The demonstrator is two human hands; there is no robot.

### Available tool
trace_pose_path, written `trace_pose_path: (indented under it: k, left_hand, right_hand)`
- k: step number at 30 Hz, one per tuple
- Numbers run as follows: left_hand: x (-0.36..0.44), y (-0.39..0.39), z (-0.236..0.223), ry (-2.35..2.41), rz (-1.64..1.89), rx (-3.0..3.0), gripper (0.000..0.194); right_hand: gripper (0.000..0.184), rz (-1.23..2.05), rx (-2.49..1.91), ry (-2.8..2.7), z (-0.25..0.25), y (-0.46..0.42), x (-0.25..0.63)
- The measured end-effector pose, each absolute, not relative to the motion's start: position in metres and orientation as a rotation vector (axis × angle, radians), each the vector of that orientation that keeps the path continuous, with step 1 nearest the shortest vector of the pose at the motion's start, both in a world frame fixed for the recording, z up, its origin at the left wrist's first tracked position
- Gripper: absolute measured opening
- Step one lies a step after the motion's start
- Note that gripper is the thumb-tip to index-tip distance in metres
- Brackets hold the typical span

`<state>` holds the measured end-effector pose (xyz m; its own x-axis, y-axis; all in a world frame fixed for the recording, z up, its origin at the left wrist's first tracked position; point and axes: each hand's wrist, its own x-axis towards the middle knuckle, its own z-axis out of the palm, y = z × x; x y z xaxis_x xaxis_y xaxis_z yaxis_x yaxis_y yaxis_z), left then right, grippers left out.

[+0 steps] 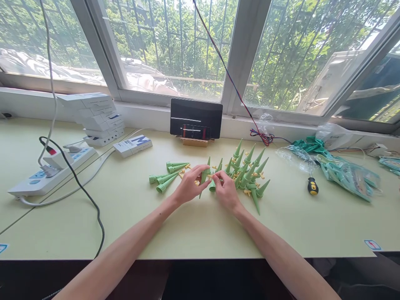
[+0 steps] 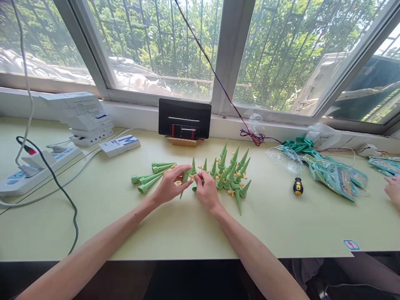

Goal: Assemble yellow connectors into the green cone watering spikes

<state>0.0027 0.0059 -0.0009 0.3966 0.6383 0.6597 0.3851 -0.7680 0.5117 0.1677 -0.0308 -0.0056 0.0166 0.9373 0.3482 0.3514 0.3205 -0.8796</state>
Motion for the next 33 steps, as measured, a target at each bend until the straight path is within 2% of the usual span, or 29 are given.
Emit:
trace_pose_path:
  k: [17,33]
  left_hand:
    - [0.0047,0.0027,-0.0016,0.877,1.282,2.408,0.035]
    - [0.0036,0.0041,-0.0027,0.815,1.26,2.488,0.034]
  right_hand:
    - [0.039,0.573,-1.276,-1.616,-0.0075,-0.0293,0.1674]
    - [0.043,0.742,-1.265,-1.578,-0.0074,-0.0234,0.1711]
